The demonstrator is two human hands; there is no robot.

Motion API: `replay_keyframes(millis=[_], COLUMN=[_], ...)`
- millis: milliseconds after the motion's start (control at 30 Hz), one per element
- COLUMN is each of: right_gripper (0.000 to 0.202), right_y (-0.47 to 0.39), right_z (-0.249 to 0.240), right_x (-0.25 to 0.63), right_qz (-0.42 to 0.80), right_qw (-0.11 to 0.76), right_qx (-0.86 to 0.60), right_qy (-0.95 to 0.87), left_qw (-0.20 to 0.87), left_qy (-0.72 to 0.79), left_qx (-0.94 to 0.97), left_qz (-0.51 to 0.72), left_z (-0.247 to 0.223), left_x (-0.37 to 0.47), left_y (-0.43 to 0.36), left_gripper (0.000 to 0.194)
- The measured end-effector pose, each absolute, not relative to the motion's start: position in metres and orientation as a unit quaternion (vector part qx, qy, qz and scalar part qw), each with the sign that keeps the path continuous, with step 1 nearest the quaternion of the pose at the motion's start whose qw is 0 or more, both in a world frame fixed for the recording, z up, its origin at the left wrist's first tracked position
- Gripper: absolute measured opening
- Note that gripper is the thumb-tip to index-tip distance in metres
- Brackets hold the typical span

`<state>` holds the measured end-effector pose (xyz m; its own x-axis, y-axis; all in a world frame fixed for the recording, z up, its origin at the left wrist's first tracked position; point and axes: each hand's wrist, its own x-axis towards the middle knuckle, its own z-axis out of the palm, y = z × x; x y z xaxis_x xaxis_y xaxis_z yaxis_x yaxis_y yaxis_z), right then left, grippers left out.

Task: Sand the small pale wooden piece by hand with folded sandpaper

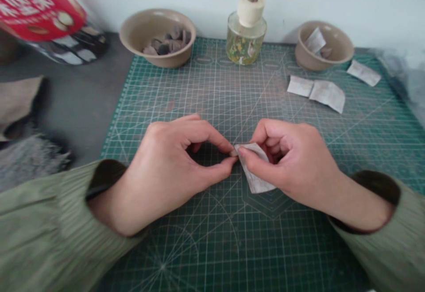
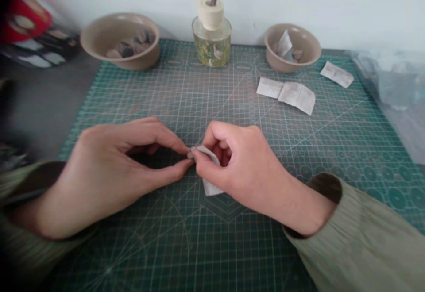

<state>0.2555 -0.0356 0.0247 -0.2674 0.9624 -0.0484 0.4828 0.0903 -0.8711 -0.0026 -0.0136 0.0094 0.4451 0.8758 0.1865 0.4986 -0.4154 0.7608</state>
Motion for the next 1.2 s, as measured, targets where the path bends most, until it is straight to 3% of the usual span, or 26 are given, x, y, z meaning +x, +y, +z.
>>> replay_keyframes(millis=[700, 1200], right_gripper=[0.029, 0.031], right_y=[-0.0333, -0.0322], right_z=[0.0242, 0.0185], right_x=[0.2556, 0.254], right_qz=[0.421, 0.455], right_qw=[0.293, 0.342], right_qx=[-0.525, -0.52], right_qy=[-0.679, -0.637], left_qw=[0.319, 0.326], left_qy=[0.425, 0.431], left_qx=[0.796, 0.788], left_qz=[0.291, 0.294], left_z=[0.0069, 0.007], left_x=[-0.0033, -0.0056], left_y=[-0.0134, -0.0138], left_gripper=[0.008, 0.008])
